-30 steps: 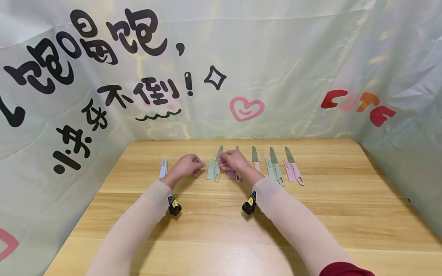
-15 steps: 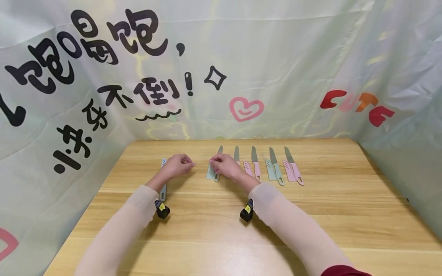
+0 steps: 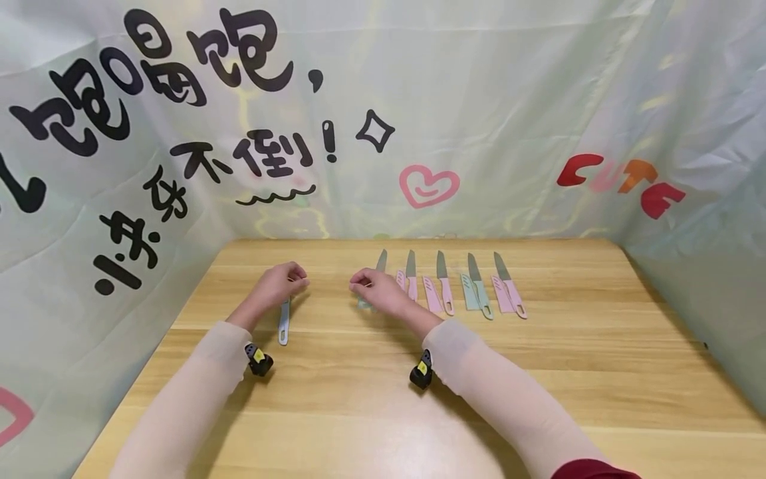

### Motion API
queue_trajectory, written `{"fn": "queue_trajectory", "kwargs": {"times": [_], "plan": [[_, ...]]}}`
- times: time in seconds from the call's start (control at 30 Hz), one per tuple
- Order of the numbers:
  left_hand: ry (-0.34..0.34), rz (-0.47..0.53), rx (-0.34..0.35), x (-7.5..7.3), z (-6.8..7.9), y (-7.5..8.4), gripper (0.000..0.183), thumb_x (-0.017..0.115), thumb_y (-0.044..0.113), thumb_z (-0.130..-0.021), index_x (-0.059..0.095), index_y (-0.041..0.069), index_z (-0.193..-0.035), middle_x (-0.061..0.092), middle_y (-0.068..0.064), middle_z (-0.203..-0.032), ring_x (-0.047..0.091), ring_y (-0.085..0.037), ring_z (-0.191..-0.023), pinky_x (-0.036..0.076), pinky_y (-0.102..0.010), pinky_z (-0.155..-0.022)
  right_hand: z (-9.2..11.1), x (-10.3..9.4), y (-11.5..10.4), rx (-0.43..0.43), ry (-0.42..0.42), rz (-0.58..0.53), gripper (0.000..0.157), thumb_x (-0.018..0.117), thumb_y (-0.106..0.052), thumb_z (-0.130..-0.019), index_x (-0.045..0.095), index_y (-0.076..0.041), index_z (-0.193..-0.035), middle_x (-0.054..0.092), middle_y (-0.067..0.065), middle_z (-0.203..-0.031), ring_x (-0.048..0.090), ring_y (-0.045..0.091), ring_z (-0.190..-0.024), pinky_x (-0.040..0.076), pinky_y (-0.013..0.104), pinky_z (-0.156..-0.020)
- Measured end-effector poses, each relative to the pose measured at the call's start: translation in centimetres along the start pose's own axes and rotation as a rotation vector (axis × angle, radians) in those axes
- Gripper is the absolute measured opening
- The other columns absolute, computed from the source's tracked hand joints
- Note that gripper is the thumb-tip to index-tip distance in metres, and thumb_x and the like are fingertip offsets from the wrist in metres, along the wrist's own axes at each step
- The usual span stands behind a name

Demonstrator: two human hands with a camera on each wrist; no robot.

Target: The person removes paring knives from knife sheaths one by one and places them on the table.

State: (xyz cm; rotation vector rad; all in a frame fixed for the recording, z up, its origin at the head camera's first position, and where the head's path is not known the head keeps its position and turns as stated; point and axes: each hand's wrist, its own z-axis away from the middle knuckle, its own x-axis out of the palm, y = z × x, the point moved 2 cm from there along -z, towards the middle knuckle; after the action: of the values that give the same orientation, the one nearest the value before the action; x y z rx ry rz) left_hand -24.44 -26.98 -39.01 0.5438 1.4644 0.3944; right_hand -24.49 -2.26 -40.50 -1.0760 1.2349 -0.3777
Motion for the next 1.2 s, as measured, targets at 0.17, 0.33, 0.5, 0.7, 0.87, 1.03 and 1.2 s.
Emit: {"fn": "queue_trajectory", "kwargs": {"times": [0.17,0.33,0.5,0.7,0.87,1.03,1.2], "plan": [[0.042,-0.027,-0.007,-1.0,-0.2,-1.0,0.020,0.062,0.018,-0.097,0.061,0.001,-0.107,0.065,-0.015,-0.103,0.060,-0.030,-0.094,0.051,-0.039,-0.077,-0.4,0.4,-0.5,-0.032,-0.009,0.027,0.023,0.059,-0.025,-0.100,0.064,-0.010,-0.117,0.066,-0.001,-0.106,0.062,0.017,-0.102,0.052,0.032,-0.089],[0.052,-0.069,-0.030,-1.6,-0.4,-1.8,0.023,0.063,0.019,-0.097,0.061,0.000,-0.109,0.064,-0.018,-0.107,0.059,-0.030,-0.092,0.051,-0.040,-0.078,-0.7,0.7,-0.9,-0.086,-0.022,0.094,0.026,0.059,-0.025,-0.100,0.063,-0.008,-0.119,0.066,0.001,-0.108,0.063,0.018,-0.101,0.052,0.031,-0.089],[0.058,-0.098,-0.092,-1.7,-0.5,-2.6,0.034,0.064,0.022,-0.096,0.057,-0.004,-0.117,0.061,-0.022,-0.114,0.058,-0.033,-0.097,0.051,-0.044,-0.083,-0.9,1.3,-1.4,-0.145,-0.046,0.168,0.029,0.058,-0.024,-0.100,0.063,-0.006,-0.122,0.067,0.003,-0.110,0.063,0.018,-0.100,0.053,0.031,-0.087],[0.051,-0.124,-0.167,-1.6,-0.6,-3.1,0.051,0.066,0.028,-0.095,0.052,-0.009,-0.127,0.061,-0.025,-0.119,0.058,-0.036,-0.102,0.049,-0.048,-0.091,-0.9,2.0,-1.9,-0.178,-0.045,0.212,0.029,0.059,-0.025,-0.099,0.063,-0.006,-0.122,0.068,0.005,-0.112,0.064,0.017,-0.100,0.053,0.030,-0.087],[0.034,-0.177,-0.193,-1.2,-0.8,-2.5,0.053,0.069,0.029,-0.091,0.055,-0.012,-0.122,0.065,-0.024,-0.106,0.058,-0.031,-0.086,0.051,-0.044,-0.080,-1.0,2.8,-1.9,-0.183,-0.047,0.210,0.028,0.060,-0.024,-0.099,0.064,-0.005,-0.120,0.068,0.005,-0.110,0.064,0.018,-0.099,0.053,0.031,-0.088],[0.020,-0.227,-0.213,-0.7,-1.3,-2.0,0.028,0.072,0.020,-0.085,0.057,0.000,-0.074,0.051,-0.008,-0.065,0.047,-0.021,-0.060,0.044,-0.033,-0.055,-1.0,3.5,-2.0,-0.168,-0.054,0.212,0.027,0.060,-0.024,-0.099,0.064,-0.007,-0.120,0.068,0.004,-0.111,0.064,0.017,-0.100,0.053,0.030,-0.088],[0.014,-0.252,-0.227,-0.7,-1.4,-1.9,0.038,0.074,0.020,-0.082,0.048,0.009,-0.056,0.044,-0.003,-0.055,0.045,-0.020,-0.054,0.042,-0.031,-0.050,-0.9,3.8,-2.1,-0.163,-0.056,0.208,0.026,0.060,-0.026,-0.099,0.064,-0.009,-0.119,0.068,0.003,-0.110,0.063,0.015,-0.098,0.053,0.029,-0.087]]}}
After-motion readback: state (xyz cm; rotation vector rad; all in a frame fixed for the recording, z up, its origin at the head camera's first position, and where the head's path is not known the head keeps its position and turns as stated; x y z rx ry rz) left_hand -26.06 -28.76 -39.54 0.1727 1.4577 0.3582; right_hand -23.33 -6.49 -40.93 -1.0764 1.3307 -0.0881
